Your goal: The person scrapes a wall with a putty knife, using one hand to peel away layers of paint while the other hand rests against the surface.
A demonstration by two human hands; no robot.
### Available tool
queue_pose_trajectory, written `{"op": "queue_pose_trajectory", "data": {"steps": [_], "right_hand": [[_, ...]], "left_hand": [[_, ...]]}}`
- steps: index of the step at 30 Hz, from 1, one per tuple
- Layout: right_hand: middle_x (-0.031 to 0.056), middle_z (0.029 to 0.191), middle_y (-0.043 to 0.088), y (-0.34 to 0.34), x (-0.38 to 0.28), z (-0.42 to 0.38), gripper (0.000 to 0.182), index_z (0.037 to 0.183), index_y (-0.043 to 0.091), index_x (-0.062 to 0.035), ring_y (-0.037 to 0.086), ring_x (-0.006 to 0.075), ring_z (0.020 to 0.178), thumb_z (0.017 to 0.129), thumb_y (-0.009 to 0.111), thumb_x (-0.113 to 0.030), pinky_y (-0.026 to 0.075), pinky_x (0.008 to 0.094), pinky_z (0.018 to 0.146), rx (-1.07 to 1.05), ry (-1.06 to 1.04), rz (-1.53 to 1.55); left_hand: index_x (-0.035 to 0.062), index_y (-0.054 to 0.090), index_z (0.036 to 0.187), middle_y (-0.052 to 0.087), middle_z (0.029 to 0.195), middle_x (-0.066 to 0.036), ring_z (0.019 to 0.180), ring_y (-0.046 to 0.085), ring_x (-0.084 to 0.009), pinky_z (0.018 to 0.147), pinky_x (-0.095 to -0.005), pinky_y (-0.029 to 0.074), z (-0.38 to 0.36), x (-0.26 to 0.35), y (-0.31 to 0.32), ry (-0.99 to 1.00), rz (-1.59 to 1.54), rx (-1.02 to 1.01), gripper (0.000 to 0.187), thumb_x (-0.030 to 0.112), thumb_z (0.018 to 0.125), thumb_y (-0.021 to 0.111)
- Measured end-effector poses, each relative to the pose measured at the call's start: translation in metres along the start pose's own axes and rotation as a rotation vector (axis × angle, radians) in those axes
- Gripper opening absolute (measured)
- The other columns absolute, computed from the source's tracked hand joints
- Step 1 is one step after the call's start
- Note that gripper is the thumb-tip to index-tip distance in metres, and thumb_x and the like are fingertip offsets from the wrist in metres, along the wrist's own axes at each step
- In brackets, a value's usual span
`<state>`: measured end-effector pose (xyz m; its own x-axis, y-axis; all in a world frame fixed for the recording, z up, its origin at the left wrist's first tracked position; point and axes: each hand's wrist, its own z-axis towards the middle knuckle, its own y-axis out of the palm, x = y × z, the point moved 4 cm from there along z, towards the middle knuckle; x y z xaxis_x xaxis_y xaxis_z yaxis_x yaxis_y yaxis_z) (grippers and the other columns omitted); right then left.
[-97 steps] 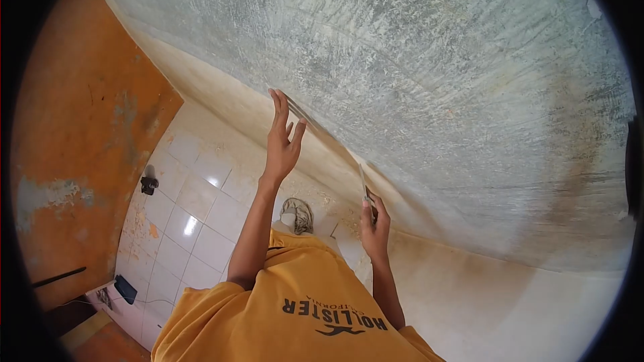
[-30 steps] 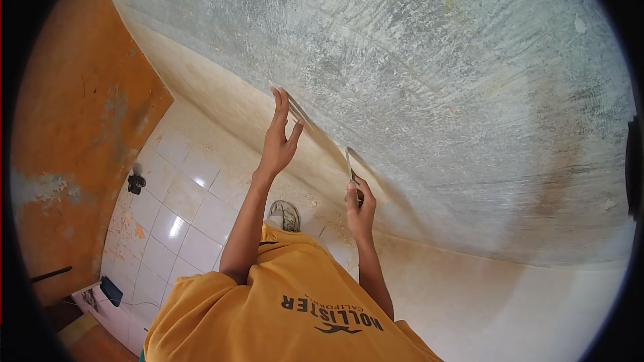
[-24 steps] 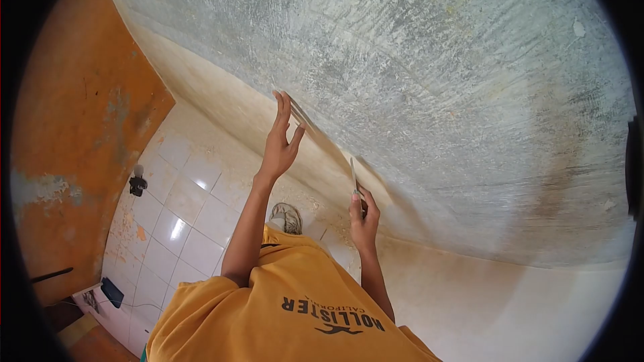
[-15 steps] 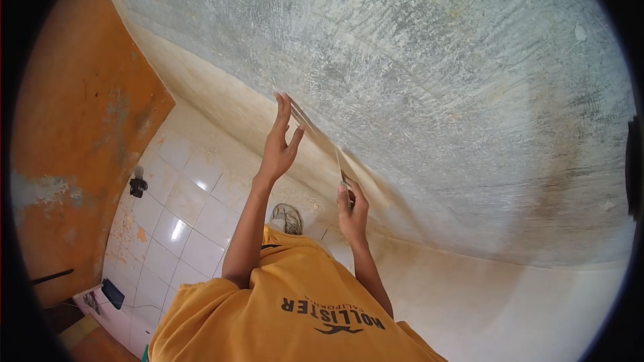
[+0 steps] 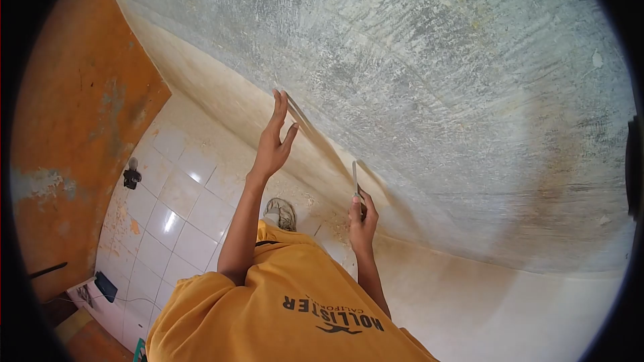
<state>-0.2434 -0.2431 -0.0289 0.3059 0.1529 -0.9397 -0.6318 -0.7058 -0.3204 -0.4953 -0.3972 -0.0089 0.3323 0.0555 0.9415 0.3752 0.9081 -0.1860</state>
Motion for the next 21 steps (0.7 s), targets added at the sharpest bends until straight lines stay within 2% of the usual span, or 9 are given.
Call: {"op": "queue_pose_trajectory", "data": {"steps": [2, 8, 12, 17, 18, 21], "right_hand": [[-0.0068, 0.066, 0.044, 0.005, 0.003, 0.012, 0.036, 0.132, 0.062, -0.0060, 0.037, 0.0024, 0.054, 0.106, 0.059, -0.031, 0.029, 0.0221, 0.048, 0.010, -0.115, -0.041], [-0.0065, 0.067, 0.046, 0.003, -0.008, 0.006, 0.036, 0.133, 0.063, -0.0070, 0.038, 0.0025, 0.055, 0.105, 0.059, -0.030, 0.031, 0.0223, 0.048, 0.000, -0.030, 0.017], [-0.0057, 0.069, 0.048, 0.005, -0.008, 0.010, 0.034, 0.131, 0.063, -0.0057, 0.041, 0.0031, 0.058, 0.105, 0.059, -0.028, 0.032, 0.0224, 0.051, -0.055, -0.111, -0.031], [-0.0044, 0.073, 0.049, 0.042, -0.030, 0.040, 0.034, 0.131, 0.062, -0.0022, 0.044, 0.0049, 0.065, 0.105, 0.059, -0.025, 0.036, 0.0231, 0.058, -0.121, -0.227, -0.094], [-0.0039, 0.074, 0.049, 0.043, -0.036, 0.034, 0.034, 0.130, 0.062, -0.0009, 0.043, 0.0053, 0.067, 0.105, 0.060, -0.024, 0.036, 0.0238, 0.059, -0.140, -0.132, -0.055], [-0.0041, 0.072, 0.049, 0.026, -0.018, 0.020, 0.034, 0.130, 0.063, -0.0015, 0.043, 0.0051, 0.064, 0.105, 0.060, -0.025, 0.035, 0.0239, 0.057, -0.049, -0.250, -0.098]], "left_hand": [[0.0192, 0.012, 0.165, 0.000, 0.172, -0.010, 0.154, 0.018, -0.0336, 0.118, -0.0497, 0.039, 0.002, -0.009, -0.001, 0.057, 0.065, -0.013, 0.074, 0.008, 0.105, 0.053], [0.0176, 0.013, 0.165, 0.001, 0.172, -0.009, 0.154, 0.018, -0.0330, 0.117, -0.0493, 0.039, 0.000, -0.014, 0.001, 0.044, 0.049, -0.001, 0.073, 0.007, 0.105, 0.053], [0.0190, 0.012, 0.165, 0.001, 0.172, -0.009, 0.154, 0.018, -0.0334, 0.116, -0.0496, 0.041, -0.002, -0.012, -0.001, -0.043, 0.005, -0.024, 0.073, 0.008, 0.105, 0.053], [0.0218, 0.013, 0.165, 0.004, 0.172, -0.009, 0.153, 0.022, -0.0343, 0.113, -0.0502, 0.044, -0.009, -0.028, 0.000, -0.091, -0.006, -0.031, 0.073, 0.011, 0.105, 0.054], [0.0224, 0.015, 0.165, 0.006, 0.171, -0.009, 0.152, 0.024, -0.0357, 0.112, -0.0514, 0.045, -0.010, -0.029, -0.001, -0.106, 0.015, -0.038, 0.073, 0.011, 0.105, 0.054], [0.0238, 0.018, 0.164, 0.012, 0.171, -0.009, 0.149, 0.029, -0.0386, 0.109, -0.0540, 0.048, -0.011, -0.032, -0.002, -0.132, 0.052, -0.050, 0.071, 0.011, 0.104, 0.055]]}}
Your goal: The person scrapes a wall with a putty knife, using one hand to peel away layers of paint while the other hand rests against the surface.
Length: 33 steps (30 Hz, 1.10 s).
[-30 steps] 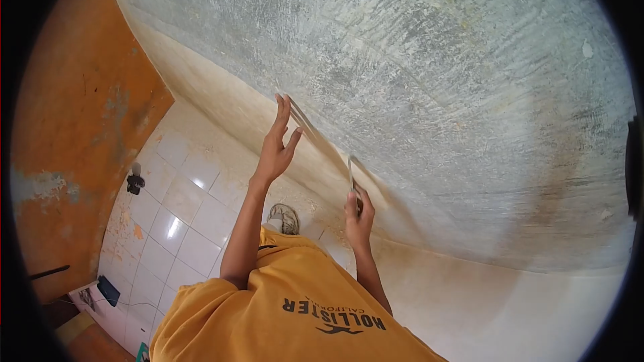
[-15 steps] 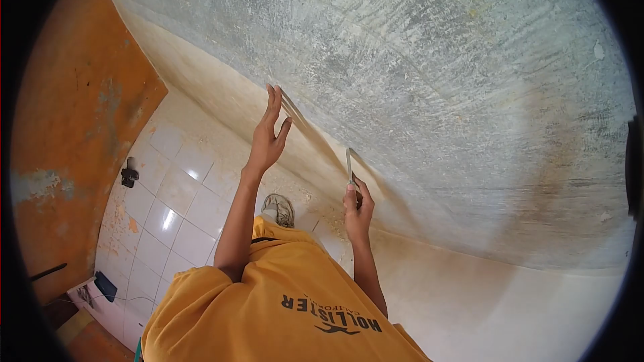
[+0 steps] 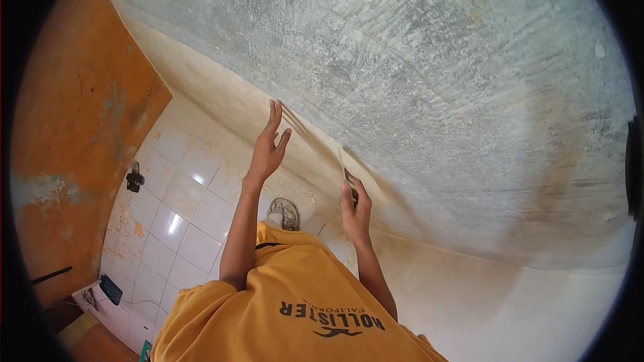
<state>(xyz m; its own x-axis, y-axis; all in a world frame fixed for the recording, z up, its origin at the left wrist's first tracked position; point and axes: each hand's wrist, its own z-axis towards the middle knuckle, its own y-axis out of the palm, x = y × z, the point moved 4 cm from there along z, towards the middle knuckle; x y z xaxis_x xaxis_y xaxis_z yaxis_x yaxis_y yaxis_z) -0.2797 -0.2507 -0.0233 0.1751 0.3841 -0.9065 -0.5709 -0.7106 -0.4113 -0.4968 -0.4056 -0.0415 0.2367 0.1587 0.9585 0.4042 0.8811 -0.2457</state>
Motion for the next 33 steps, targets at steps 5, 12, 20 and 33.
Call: {"op": "queue_pose_trajectory", "data": {"steps": [5, 12, 20, 33], "right_hand": [[-0.0040, 0.074, 0.048, -0.027, 0.005, -0.014, 0.038, 0.136, 0.062, -0.0045, 0.041, 0.0058, 0.066, 0.105, 0.059, -0.028, 0.035, 0.0246, 0.060, -0.004, 0.240, 0.024], [-0.0055, 0.075, 0.048, -0.037, -0.006, -0.013, 0.039, 0.138, 0.062, -0.0049, 0.040, 0.0048, 0.066, 0.105, 0.059, -0.026, 0.033, 0.0232, 0.060, -0.013, 0.242, 0.081], [-0.0011, 0.081, 0.059, -0.005, -0.011, 0.019, 0.037, 0.134, 0.063, -0.0021, 0.048, 0.0077, 0.073, 0.106, 0.058, -0.025, 0.041, 0.0260, 0.065, -0.101, 0.161, 0.035], [0.0041, 0.082, 0.062, -0.008, -0.024, 0.026, 0.038, 0.135, 0.063, -0.0029, 0.049, 0.0087, 0.069, 0.105, 0.058, -0.026, 0.043, 0.0273, 0.063, -0.107, 0.114, -0.117]], "left_hand": [[0.0236, 0.018, 0.164, 0.012, 0.171, -0.009, 0.149, 0.030, -0.0392, 0.107, -0.0534, 0.050, 0.001, -0.014, 0.009, 0.015, -0.048, 0.034, 0.071, 0.012, 0.104, 0.055], [0.0186, 0.011, 0.165, 0.008, 0.171, -0.014, 0.149, 0.030, -0.0405, 0.104, -0.0520, 0.052, 0.002, -0.020, 0.024, 0.070, 0.043, 0.099, 0.074, 0.011, 0.104, 0.055], [0.0189, 0.009, 0.165, 0.004, 0.171, -0.016, 0.152, 0.025, -0.0413, 0.106, -0.0511, 0.050, 0.001, -0.012, 0.025, 0.043, -0.033, 0.075, 0.077, 0.013, 0.105, 0.056], [0.0152, 0.009, 0.165, 0.002, 0.171, -0.015, 0.136, 0.052, -0.0305, 0.100, -0.0376, 0.055, 0.005, -0.019, 0.027, 0.090, -0.122, 0.079, 0.076, 0.008, 0.104, 0.055]]}}
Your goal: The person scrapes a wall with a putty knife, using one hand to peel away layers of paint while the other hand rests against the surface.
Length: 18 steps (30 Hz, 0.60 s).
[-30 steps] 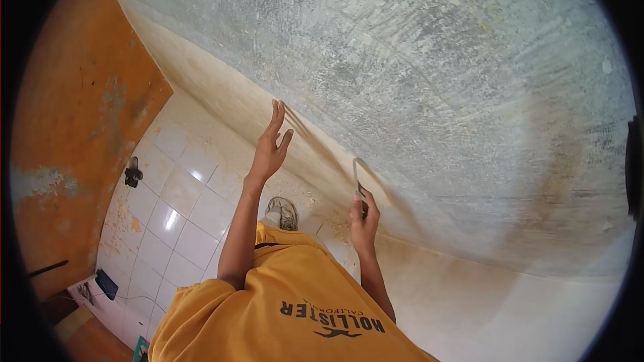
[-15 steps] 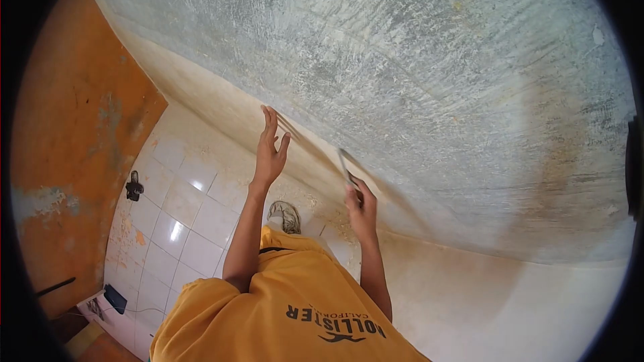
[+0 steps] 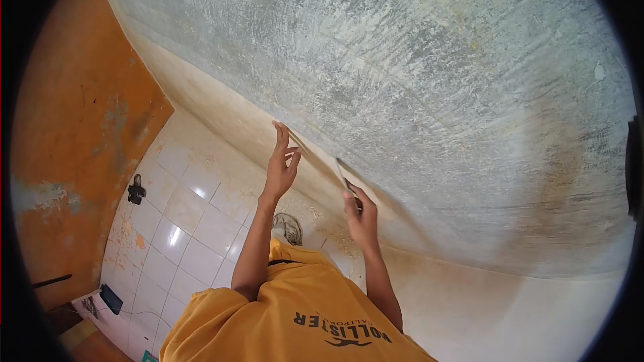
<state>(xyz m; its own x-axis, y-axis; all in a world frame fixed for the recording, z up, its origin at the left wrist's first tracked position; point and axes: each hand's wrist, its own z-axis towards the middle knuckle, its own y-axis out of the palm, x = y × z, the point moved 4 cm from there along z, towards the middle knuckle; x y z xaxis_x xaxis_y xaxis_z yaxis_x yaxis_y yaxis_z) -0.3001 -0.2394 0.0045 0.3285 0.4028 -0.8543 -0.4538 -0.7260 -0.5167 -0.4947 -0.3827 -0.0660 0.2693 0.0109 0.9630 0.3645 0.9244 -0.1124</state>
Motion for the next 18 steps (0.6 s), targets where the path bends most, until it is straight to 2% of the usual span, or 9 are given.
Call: {"op": "queue_pose_trajectory", "data": {"steps": [2, 5, 8, 11, 14, 17, 18], "right_hand": [[0.0099, 0.087, 0.066, 0.009, -0.024, 0.000, 0.038, 0.136, 0.062, -0.0043, 0.051, 0.0111, 0.069, 0.105, 0.058, -0.026, 0.047, 0.0290, 0.066, -0.040, 0.038, -0.093], [0.0089, 0.088, 0.066, 0.001, -0.023, -0.015, 0.039, 0.137, 0.061, -0.0041, 0.050, 0.0117, 0.069, 0.106, 0.057, -0.027, 0.047, 0.0283, 0.067, 0.057, -0.052, -0.068], [0.0049, 0.091, 0.065, -0.020, 0.009, -0.031, 0.040, 0.138, 0.061, -0.0032, 0.049, 0.0108, 0.071, 0.106, 0.057, -0.027, 0.044, 0.0256, 0.068, 0.117, -0.046, -0.011], [0.0023, 0.098, 0.065, -0.029, 0.027, -0.042, 0.041, 0.138, 0.060, -0.0022, 0.050, 0.0098, 0.075, 0.106, 0.057, -0.028, 0.044, 0.0251, 0.070, 0.095, 0.074, 0.065], [0.0007, 0.100, 0.063, -0.032, 0.035, -0.044, 0.043, 0.140, 0.059, -0.0020, 0.048, 0.0085, 0.076, 0.106, 0.057, -0.028, 0.043, 0.0242, 0.070, 0.041, 0.170, 0.172], [-0.0049, 0.075, 0.047, -0.031, 0.019, -0.044, 0.040, 0.140, 0.059, -0.0047, 0.041, 0.0047, 0.065, 0.106, 0.057, -0.027, 0.036, 0.0242, 0.060, 0.071, 0.003, 0.218], [-0.0038, 0.076, 0.050, -0.031, 0.014, -0.045, 0.040, 0.140, 0.059, -0.0047, 0.041, 0.0049, 0.066, 0.107, 0.057, -0.027, 0.036, 0.0242, 0.060, 0.064, -0.057, 0.195]], "left_hand": [[0.0141, 0.009, 0.164, 0.003, 0.171, -0.015, 0.135, 0.054, -0.0306, 0.100, -0.0373, 0.056, -0.001, 0.000, 0.000, -0.037, -0.017, 0.002, 0.075, 0.008, 0.104, 0.054], [0.0165, 0.011, 0.165, 0.003, 0.171, -0.015, 0.137, 0.052, -0.0335, 0.099, -0.0393, 0.056, -0.001, -0.005, -0.004, -0.020, 0.014, -0.001, 0.075, 0.009, 0.104, 0.055], [0.0193, 0.014, 0.165, 0.004, 0.171, -0.014, 0.143, 0.044, -0.0367, 0.098, -0.0421, 0.057, -0.005, 0.003, -0.008, -0.173, -0.032, -0.040, 0.074, 0.010, 0.104, 0.055], [0.0204, 0.021, 0.164, 0.004, 0.171, -0.015, 0.147, 0.037, -0.0386, 0.097, -0.0447, 0.058, -0.015, 0.000, -0.010, -0.087, 0.142, -0.015, 0.069, 0.011, 0.104, 0.055], [0.0183, 0.029, 0.162, 0.004, 0.171, -0.016, 0.150, 0.032, -0.0387, 0.098, -0.0465, 0.057, -0.030, 0.014, -0.015, -0.036, 0.159, 0.030, 0.064, 0.010, 0.104, 0.055], [0.0195, 0.033, 0.161, 0.001, 0.172, -0.016, 0.145, 0.039, -0.0423, 0.094, -0.0462, 0.058, -0.050, 0.022, -0.015, -0.010, 0.159, 0.009, 0.064, 0.010, 0.102, 0.058], [0.0193, 0.033, 0.160, 0.002, 0.172, -0.016, 0.144, 0.041, -0.0424, 0.093, -0.0456, 0.058, -0.059, 0.023, -0.015, -0.044, 0.145, -0.021, 0.064, 0.010, 0.102, 0.058]]}}
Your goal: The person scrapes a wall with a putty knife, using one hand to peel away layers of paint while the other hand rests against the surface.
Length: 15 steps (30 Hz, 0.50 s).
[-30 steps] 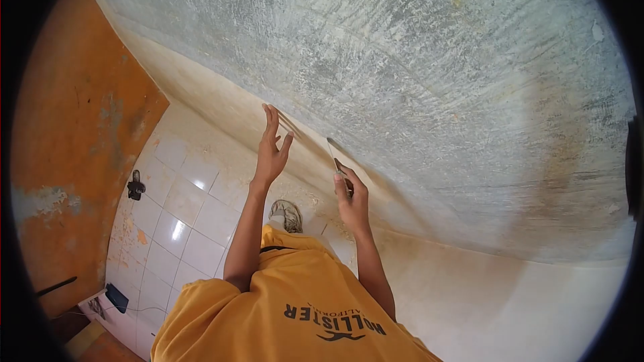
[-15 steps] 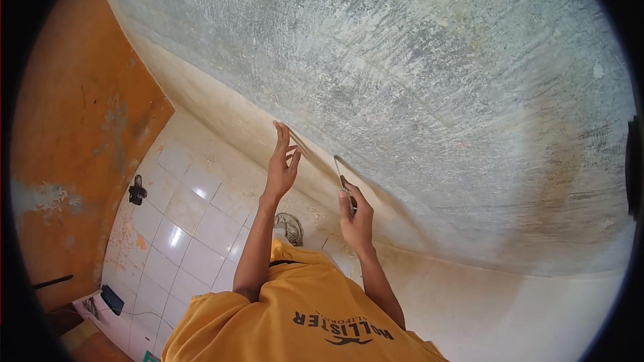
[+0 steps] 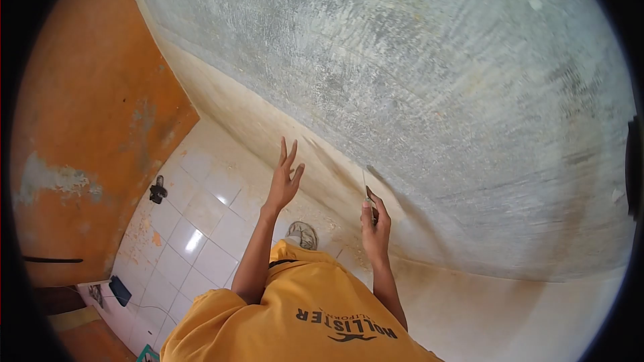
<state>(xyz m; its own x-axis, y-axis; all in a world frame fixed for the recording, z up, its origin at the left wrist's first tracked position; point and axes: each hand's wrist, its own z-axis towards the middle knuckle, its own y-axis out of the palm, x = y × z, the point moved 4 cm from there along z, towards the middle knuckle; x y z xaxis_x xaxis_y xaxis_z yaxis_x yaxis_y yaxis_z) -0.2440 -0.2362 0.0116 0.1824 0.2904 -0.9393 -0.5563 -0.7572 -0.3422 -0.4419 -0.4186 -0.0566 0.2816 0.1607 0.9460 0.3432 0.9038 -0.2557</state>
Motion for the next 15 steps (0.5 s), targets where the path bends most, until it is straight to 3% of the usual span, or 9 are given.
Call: {"op": "queue_pose_trajectory", "data": {"steps": [1, 3, 5, 10, 12, 14, 15], "right_hand": [[-0.0026, 0.078, 0.052, 0.000, -0.005, -0.002, 0.041, 0.140, 0.059, -0.0046, 0.041, 0.0050, 0.067, 0.107, 0.056, -0.027, 0.037, 0.0242, 0.061, -0.011, -0.059, -0.020], [0.0056, 0.099, 0.057, -0.003, -0.012, -0.011, 0.041, 0.140, 0.058, -0.0035, 0.049, 0.0117, 0.086, 0.107, 0.055, -0.026, 0.041, 0.0276, 0.074, -0.048, -0.098, -0.036], [0.0195, 0.136, 0.065, -0.010, -0.014, -0.022, 0.041, 0.139, 0.057, -0.0014, 0.065, 0.0250, 0.123, 0.107, 0.054, -0.026, 0.049, 0.0344, 0.100, -0.095, -0.058, -0.025], [0.0199, 0.137, 0.064, -0.036, 0.021, -0.061, 0.043, 0.140, 0.056, -0.0018, 0.061, 0.0279, 0.129, 0.108, 0.051, -0.030, 0.047, 0.0359, 0.104, -0.065, 0.060, 0.003], [0.0114, 0.116, 0.057, -0.042, 0.049, -0.080, 0.043, 0.142, 0.056, -0.0040, 0.054, 0.0202, 0.107, 0.108, 0.052, -0.030, 0.044, 0.0321, 0.089, -0.041, 0.106, 0.052], [-0.0055, 0.071, 0.043, -0.048, 0.078, -0.099, 0.043, 0.145, 0.055, -0.0078, 0.041, 0.0050, 0.064, 0.107, 0.054, -0.028, 0.037, 0.0246, 0.058, -0.028, 0.139, 0.122], [-0.0057, 0.071, 0.043, -0.051, 0.092, -0.108, 0.043, 0.146, 0.055, -0.0085, 0.040, 0.0048, 0.064, 0.108, 0.054, -0.028, 0.036, 0.0242, 0.057, -0.036, 0.136, 0.133]], "left_hand": [[0.0190, 0.034, 0.160, 0.002, 0.172, -0.016, 0.143, 0.042, -0.0424, 0.091, -0.0451, 0.059, -0.010, 0.001, 0.001, -0.032, -0.013, -0.034, 0.064, 0.010, 0.102, 0.059], [0.0185, 0.035, 0.160, 0.002, 0.171, -0.017, 0.142, 0.045, -0.0424, 0.089, -0.0439, 0.059, -0.031, 0.000, 0.002, -0.075, 0.015, -0.091, 0.064, 0.010, 0.102, 0.059], [0.0177, 0.035, 0.160, 0.002, 0.171, -0.018, 0.140, 0.047, -0.0423, 0.086, -0.0428, 0.059, -0.053, -0.005, 0.003, -0.092, 0.097, -0.143, 0.063, 0.011, 0.102, 0.059], [0.0137, 0.035, 0.159, 0.002, 0.170, -0.019, 0.143, 0.042, -0.0430, 0.095, -0.0467, 0.059, -0.111, 0.001, 0.011, -0.135, 0.137, -0.173, 0.061, 0.013, 0.103, 0.059], [0.0129, 0.035, 0.159, 0.001, 0.170, -0.019, 0.144, 0.040, -0.0435, 0.098, -0.0491, 0.058, -0.133, 0.005, 0.017, -0.201, 0.137, -0.195, 0.061, 0.014, 0.103, 0.059], [0.0136, 0.036, 0.159, 0.000, 0.170, -0.020, 0.143, 0.041, -0.0439, 0.097, -0.0489, 0.059, -0.152, 0.013, 0.023, -0.217, 0.178, -0.231, 0.061, 0.014, 0.103, 0.060], [0.0140, 0.036, 0.158, -0.001, 0.170, -0.020, 0.143, 0.041, -0.0441, 0.097, -0.0488, 0.059, -0.159, 0.017, 0.027, -0.222, 0.198, -0.245, 0.061, 0.014, 0.103, 0.060]]}}
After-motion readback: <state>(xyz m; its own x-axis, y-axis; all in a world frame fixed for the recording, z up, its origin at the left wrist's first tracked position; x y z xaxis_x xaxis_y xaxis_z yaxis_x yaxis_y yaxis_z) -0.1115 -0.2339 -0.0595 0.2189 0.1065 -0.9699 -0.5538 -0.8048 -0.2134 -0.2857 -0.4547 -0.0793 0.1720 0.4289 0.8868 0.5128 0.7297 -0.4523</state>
